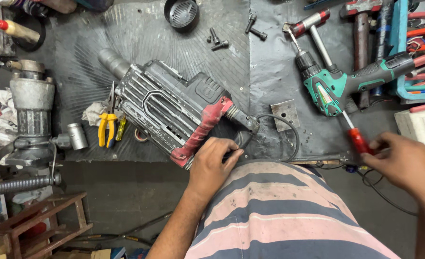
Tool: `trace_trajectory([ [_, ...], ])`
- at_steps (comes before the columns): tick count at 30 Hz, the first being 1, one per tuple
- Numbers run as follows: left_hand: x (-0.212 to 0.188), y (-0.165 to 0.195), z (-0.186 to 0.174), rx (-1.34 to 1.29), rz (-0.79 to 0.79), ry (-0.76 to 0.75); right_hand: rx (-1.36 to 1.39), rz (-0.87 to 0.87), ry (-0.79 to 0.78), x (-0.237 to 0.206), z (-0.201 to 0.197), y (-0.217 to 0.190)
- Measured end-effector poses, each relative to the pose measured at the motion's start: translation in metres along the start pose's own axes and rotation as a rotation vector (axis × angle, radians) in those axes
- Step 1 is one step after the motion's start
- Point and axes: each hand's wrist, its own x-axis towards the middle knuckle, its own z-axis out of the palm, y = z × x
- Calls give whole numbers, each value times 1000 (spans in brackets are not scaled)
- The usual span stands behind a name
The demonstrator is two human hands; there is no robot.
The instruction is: The person uses a red-handled screwdriver to loosen and remove screws from the housing of a rotary hammer power drill on a cluttered workbench. They reposition the drill, use a cordless drill driver on a screw, then return to the screwdriver to continue removing screws by hand.
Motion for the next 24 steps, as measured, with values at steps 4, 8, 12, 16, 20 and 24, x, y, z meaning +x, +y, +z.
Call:
trace_trajectory([
  [4, -5, -1, 2, -44, -103, 6, 225, -116, 164, 11, 24, 50],
  [8, -8, -1, 2, -50, -30, 37, 351, -307, 255, 32, 54, 98],
  [12, -10, -1, 0, -52, -32, 56, 481, -401, 294, 32, 74, 130],
  [16, -8, 0, -3, -27, 41, 35, 678, -438, 314, 23, 71, 137],
  [20, -5, 0, -4, -44, -30, 3, 921, -485, 365, 8, 55, 116],
  [24, -3, -1, -3, -81, -86, -1, 1131, -557, 396, -12, 33, 84],
])
